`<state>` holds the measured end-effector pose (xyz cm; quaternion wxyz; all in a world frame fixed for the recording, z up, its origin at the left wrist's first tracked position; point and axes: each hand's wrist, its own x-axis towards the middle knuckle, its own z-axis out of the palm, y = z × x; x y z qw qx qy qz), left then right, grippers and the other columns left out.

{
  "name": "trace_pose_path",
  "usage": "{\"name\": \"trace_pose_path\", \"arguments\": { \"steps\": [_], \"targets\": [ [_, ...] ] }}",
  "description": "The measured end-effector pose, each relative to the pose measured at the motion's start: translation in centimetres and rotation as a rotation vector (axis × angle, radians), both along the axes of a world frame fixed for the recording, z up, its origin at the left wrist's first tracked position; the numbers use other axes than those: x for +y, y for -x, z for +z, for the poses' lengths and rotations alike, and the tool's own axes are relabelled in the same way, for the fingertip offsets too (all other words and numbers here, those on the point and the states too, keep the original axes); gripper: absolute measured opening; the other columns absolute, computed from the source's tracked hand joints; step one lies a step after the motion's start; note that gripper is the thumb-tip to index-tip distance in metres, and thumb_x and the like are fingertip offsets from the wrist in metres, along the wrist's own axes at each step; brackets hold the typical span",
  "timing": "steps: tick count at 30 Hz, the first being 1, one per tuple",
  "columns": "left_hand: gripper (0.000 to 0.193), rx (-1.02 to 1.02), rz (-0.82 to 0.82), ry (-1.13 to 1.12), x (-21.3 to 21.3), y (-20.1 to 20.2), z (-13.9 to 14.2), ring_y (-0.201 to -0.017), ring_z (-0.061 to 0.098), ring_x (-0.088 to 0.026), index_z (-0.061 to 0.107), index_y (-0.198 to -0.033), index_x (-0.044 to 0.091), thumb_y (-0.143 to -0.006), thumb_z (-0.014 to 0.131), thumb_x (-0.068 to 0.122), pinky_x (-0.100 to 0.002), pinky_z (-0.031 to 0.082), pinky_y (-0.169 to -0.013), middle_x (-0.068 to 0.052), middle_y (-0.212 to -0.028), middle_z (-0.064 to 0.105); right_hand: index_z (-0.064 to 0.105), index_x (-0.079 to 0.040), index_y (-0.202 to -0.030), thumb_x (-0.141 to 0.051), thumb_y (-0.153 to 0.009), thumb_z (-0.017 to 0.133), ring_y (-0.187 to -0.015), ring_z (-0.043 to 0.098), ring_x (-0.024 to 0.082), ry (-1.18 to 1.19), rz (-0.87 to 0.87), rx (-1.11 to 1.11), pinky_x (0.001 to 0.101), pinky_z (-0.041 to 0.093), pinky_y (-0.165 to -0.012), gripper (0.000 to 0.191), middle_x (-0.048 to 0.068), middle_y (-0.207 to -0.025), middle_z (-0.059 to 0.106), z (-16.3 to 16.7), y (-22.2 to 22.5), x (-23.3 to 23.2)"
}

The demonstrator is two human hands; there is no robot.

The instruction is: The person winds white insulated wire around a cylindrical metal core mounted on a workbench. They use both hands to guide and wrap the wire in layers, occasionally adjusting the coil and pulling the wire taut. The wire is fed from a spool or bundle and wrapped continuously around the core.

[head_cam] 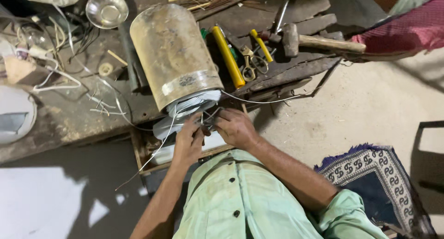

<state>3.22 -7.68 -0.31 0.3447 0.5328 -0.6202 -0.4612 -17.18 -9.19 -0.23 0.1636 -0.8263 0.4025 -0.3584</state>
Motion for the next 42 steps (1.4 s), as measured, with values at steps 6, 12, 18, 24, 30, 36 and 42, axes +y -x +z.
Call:
{"name": "trace_pose_path", "arguments": {
  "steps": [6, 12, 18, 24, 30, 36, 42],
  "targets": [
    [0.042, 0.038, -0.105, -0.113, -0.9, -1.0, -1.5, -0.063, 0.06, -0.013, 0.072, -0.118, 0.004, -0.086, 0.049, -0.011, -0.028, 0.05, -0.057, -0.006, -0.084, 0.074, 0.07, -0.011, -0.097, -0.008, -0.082, 0.073, -0.09, 0.065, 0.033, 0.091, 0.008, 0.118, 0.046, 0.051, -0.082, 0.016, 0.01, -0.093, 0.066, 0.1, -0.3, 0.1],
    [0.019, 0.039, 0.122, 0.305, 0.8, 0.0, -2.0, -0.087, 0.071, -0.024, 0.069, -0.107, 0.002, -0.09, 0.066, -0.005, -0.033, 0.056, -0.074, -0.011, -0.103, 0.074, 0.071, -0.006, -0.109, -0.012, -0.083, 0.077, -0.088, 0.067, 0.034, -0.058, -0.073, 0.032, 0.0449, 0.054, -0.077, 0.027, 0.014, -0.099, 0.069, -0.7, 1.0, 0.6],
    [0.009, -0.249, 0.328, 0.436, 1.2, -2.5, -3.6, -0.09, 0.067, -0.034, 0.068, -0.1, 0.001, -0.091, 0.069, 0.0, -0.042, 0.055, -0.079, -0.014, -0.097, 0.069, 0.072, -0.004, -0.106, -0.006, -0.093, 0.071, -0.084, 0.072, 0.027, -0.135, -0.068, -0.073, 0.034, 0.059, -0.073, 0.014, 0.013, -0.097, 0.072, -5.0, 5.7, -1.6],
    [0.008, -0.308, 0.422, 0.422, 0.0, -6.0, -4.8, -0.089, 0.065, -0.034, 0.067, -0.102, 0.001, -0.094, 0.066, -0.001, -0.042, 0.054, -0.077, -0.017, -0.098, 0.067, 0.074, -0.004, -0.105, -0.005, -0.09, 0.072, -0.082, 0.07, 0.02, -0.148, -0.287, 0.101, 0.0324, 0.058, -0.071, 0.015, 0.008, -0.096, 0.074, -9.6, 9.8, -5.5],
    [0.012, 0.089, 0.129, -0.076, 2.0, -6.3, -1.9, -0.08, 0.063, -0.029, 0.066, -0.104, 0.002, -0.092, 0.067, 0.003, -0.038, 0.054, -0.067, -0.011, -0.108, 0.064, 0.074, -0.008, -0.115, -0.021, -0.101, 0.07, -0.088, 0.058, 0.013, -1.041, -0.121, -1.064, 0.0275, 0.049, -0.081, 0.019, 0.004, -0.101, 0.07, -6.5, 10.0, -2.2],
    [0.007, 0.181, -0.244, 0.333, 0.7, -0.3, -1.6, -0.115, 0.06, -0.038, 0.06, -0.094, 0.003, -0.093, 0.067, 0.003, -0.044, 0.049, -0.099, -0.014, -0.12, 0.066, 0.064, -0.013, -0.092, -0.038, -0.091, 0.068, -0.089, 0.063, 0.023, -1.15, 0.107, -1.467, 0.0379, 0.051, -0.065, 0.025, 0.006, -0.087, 0.067, -3.6, 6.1, -2.7],
    [0.012, -0.192, -0.166, 0.388, -1.5, 0.2, -2.0, -0.091, 0.065, -0.034, 0.064, -0.092, 0.004, -0.096, 0.068, 0.015, -0.044, 0.051, -0.081, -0.014, -0.092, 0.071, 0.062, -0.011, -0.087, -0.033, -0.101, 0.063, -0.061, 0.052, 0.015, -1.088, -0.22, -1.382, 0.0282, 0.038, -0.049, 0.027, 0.003, -0.072, 0.056, -3.9, 4.4, -5.7]
  ]
}}
